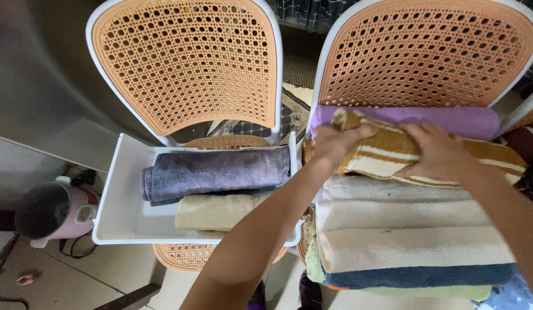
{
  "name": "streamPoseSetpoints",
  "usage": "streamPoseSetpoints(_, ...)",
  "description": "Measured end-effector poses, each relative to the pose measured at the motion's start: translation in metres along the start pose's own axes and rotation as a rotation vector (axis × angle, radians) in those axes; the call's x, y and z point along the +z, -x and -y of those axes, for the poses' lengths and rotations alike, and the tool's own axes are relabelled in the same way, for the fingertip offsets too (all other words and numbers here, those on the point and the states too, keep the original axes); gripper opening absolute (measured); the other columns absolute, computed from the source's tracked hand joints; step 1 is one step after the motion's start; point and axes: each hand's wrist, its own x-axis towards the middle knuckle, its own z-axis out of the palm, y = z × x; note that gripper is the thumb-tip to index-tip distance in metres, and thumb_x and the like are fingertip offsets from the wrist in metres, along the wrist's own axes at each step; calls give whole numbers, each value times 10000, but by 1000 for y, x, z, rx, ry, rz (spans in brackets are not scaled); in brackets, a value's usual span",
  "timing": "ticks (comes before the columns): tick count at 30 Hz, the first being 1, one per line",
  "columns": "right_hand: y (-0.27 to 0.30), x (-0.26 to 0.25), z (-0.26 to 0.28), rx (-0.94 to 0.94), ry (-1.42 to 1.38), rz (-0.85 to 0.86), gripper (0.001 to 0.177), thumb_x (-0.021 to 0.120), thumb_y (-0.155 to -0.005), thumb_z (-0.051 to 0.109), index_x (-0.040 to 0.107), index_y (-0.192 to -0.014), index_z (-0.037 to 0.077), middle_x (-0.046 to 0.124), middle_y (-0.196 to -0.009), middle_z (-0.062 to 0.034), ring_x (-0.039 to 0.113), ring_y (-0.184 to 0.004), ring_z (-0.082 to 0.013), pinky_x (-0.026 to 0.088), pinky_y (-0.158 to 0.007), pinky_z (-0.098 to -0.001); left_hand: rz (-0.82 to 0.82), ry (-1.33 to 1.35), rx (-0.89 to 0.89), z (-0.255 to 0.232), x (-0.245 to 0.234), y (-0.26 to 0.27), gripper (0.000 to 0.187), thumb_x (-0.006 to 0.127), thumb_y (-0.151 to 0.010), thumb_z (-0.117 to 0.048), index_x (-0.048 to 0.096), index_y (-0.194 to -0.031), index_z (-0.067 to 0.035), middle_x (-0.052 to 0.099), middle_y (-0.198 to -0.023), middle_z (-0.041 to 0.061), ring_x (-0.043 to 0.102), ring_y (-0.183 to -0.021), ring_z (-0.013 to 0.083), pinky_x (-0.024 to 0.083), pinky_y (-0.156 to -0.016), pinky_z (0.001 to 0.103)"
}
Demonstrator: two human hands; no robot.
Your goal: The person folds several towels of different colors and patterns on the floor and then stacks them neatly on a white plastic tray placed on a chair. Towels handled include patterned, beige, grey, purple, striped, and white varieties.
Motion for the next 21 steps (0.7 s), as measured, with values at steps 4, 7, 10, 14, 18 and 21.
streamPoseSetpoints(4,-12,-19,-67,-500,-384,-265,765,755,-757,499,584,-1401,124,605,-1395,-170,585,-1242,-307,469,-1041,-459,15,195,40,-13,-7,2,897,850,-595,-400,585,-1228,178,702,-1201,349,741,-1030,389,593,-941,436)
streamPoseSetpoints(7,7,-3,-108,128,-261,-665,777,633,-825,570,520,-1441,109,601,-1372,-231,598,-1211,-372,482,-1032,-507,-16,242,-24,-20,-21,4,1081,853,-612,-393,338,-1391,152,603,-1321,367,703,-1110,411,527,-1036,468)
streamPoseSetpoints(10,29,32,-118,819,-564,-376,804,512,-893,640,456,-1481,94,597,-1349,-292,610,-1180,-437,494,-1024,-554,-40,149,-145,-33,-38,13,1243,846,-643,-449,133,-1498,104,495,-1431,360,608,-1253,441,452,-1101,537)
streamPoseSetpoints(14,51,51,-127,982,-1447,8,823,356,-956,713,384,-1551,145,575,-1362,-305,610,-1184,-488,505,-1029,-606,52,-9,-306,-52,-47,36,1179,788,-743,-617,213,-1581,-18,316,-1583,310,357,-1416,539,307,-1109,715)
streamPoseSetpoints(18,46,57,-131,971,-1870,-316,872,483,-924,779,394,-1552,180,480,-1519,-162,533,-1366,-376,479,-1064,-628,97,102,-446,-53,-52,52,1067,781,-789,-590,248,-1597,-141,270,-1601,230,342,-1412,553,448,-1047,770)
streamPoseSetpoints(21,48,64,-133,1002,-2057,-445,876,557,-923,743,332,-1534,155,397,-1550,-201,498,-1404,-427,438,-1074,-710,256,433,-185,-36,-57,55,956,783,-645,-513,525,-1379,43,640,-1318,278,672,-1153,412,591,-889,627)
